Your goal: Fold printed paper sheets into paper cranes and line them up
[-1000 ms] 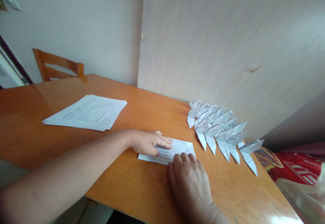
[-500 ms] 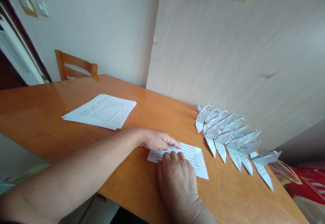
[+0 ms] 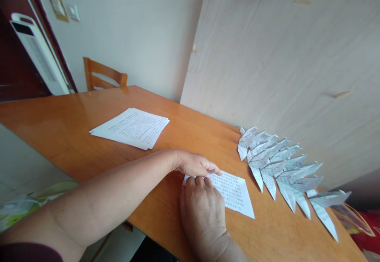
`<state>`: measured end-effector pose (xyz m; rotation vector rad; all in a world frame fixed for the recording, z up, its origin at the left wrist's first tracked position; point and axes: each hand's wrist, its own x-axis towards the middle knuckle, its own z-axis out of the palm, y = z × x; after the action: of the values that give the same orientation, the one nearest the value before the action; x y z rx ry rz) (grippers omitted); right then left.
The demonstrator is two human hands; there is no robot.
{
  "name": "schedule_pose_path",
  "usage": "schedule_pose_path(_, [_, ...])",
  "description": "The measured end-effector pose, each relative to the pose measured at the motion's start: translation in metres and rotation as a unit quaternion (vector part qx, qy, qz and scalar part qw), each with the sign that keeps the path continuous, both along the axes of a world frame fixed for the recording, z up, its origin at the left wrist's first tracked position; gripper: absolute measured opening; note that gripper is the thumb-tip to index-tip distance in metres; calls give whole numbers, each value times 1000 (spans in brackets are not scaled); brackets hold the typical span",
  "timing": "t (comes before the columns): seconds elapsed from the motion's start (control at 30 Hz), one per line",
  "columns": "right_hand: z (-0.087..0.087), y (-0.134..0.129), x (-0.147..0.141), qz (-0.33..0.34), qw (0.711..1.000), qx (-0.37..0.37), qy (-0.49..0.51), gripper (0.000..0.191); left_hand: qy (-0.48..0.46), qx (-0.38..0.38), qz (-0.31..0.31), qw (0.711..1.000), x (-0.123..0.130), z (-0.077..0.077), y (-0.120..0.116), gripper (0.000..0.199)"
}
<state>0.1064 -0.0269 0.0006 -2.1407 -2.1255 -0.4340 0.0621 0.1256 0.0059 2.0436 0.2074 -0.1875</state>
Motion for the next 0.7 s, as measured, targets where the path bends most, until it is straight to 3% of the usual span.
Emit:
schedule_pose_path(0.17, [-1,-1,6,12,999,-4,37,14,2,3,-4,1000,-1,3,-1,73])
schedule_pose_path(0.4, [3,-27,16,85,992,-15,97,26,10,14,-16,1000,-3,5,1,75])
schedule_pose_path(0.7, [-4,-46,22,81,996,0,45,36,5,133,-48,990,-11,13,1,84])
